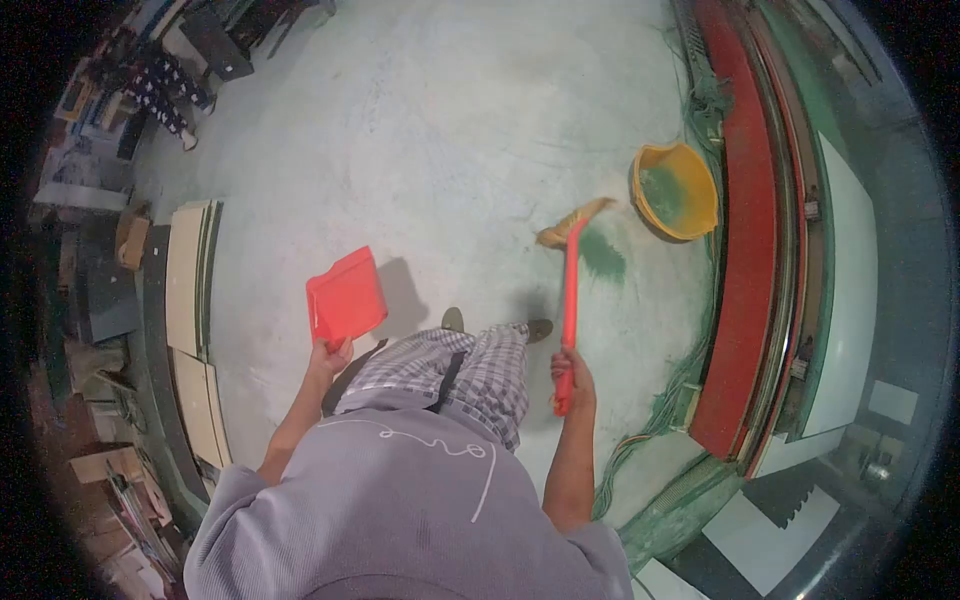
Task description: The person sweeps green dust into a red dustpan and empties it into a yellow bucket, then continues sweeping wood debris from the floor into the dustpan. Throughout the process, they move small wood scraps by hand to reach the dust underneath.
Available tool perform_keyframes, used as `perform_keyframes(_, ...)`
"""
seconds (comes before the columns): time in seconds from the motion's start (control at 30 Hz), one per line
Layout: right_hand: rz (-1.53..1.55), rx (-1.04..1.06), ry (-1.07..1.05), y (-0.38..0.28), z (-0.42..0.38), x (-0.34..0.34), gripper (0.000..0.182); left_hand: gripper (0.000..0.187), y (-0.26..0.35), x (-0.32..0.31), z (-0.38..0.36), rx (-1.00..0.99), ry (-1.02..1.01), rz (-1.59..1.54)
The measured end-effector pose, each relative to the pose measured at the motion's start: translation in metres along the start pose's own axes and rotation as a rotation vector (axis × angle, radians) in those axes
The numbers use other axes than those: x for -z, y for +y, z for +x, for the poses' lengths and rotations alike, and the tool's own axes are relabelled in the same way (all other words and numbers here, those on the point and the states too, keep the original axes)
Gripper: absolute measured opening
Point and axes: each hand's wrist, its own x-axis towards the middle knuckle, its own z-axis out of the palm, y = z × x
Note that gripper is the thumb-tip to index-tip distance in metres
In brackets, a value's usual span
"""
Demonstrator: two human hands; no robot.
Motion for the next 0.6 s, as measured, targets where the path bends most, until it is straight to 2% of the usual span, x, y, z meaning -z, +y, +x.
perform_keyframes(0.03, -0.038, -0.05, 0.112, 0.015, -0.005, -0.004, 0.011, 0.038, -0.001, -0.009, -0.006, 0.004, 0.011, -0.004)
perform_keyframes(0.1, -0.111, -0.064, 0.14, 0.043, -0.007, -0.02, 0.012, 0.037, -0.006, -0.021, -0.011, 0.015, -0.042, 0.021)
perform_keyframes(0.2, -0.337, -0.16, 0.148, 0.064, 0.019, -0.027, 0.015, 0.036, -0.007, -0.018, 0.012, 0.085, -0.001, 0.053)
perform_keyframes(0.23, -0.332, -0.151, 0.155, 0.069, 0.028, -0.031, 0.015, 0.036, -0.009, -0.017, 0.014, 0.095, -0.002, 0.06)
perform_keyframes(0.27, -0.468, -0.148, 0.149, 0.073, 0.038, -0.032, 0.015, 0.036, -0.015, -0.013, 0.02, 0.111, 0.017, 0.07)
perform_keyframes(0.3, -0.611, -0.147, 0.151, 0.096, 0.055, 0.016, 0.015, 0.035, -0.029, 0.039, 0.057, 0.133, 0.037, 0.073)
perform_keyframes(0.33, -0.605, -0.141, 0.15, 0.102, 0.066, 0.034, 0.015, 0.035, -0.031, 0.054, 0.074, 0.134, 0.035, 0.081)
perform_keyframes(0.4, -0.716, -0.181, 0.188, 0.107, 0.081, 0.057, 0.017, 0.035, -0.035, 0.072, 0.086, 0.13, -0.183, 0.138)
perform_keyframes(0.53, -0.66, -0.175, 0.154, 0.082, 0.062, 0.082, 0.019, 0.035, -0.037, 0.08, 0.089, 0.127, -0.124, 0.056)
perform_keyframes(0.6, -0.449, -0.191, 0.242, 0.06, 0.049, 0.089, 0.02, 0.035, -0.034, 0.088, 0.098, 0.159, -0.075, 0.004)
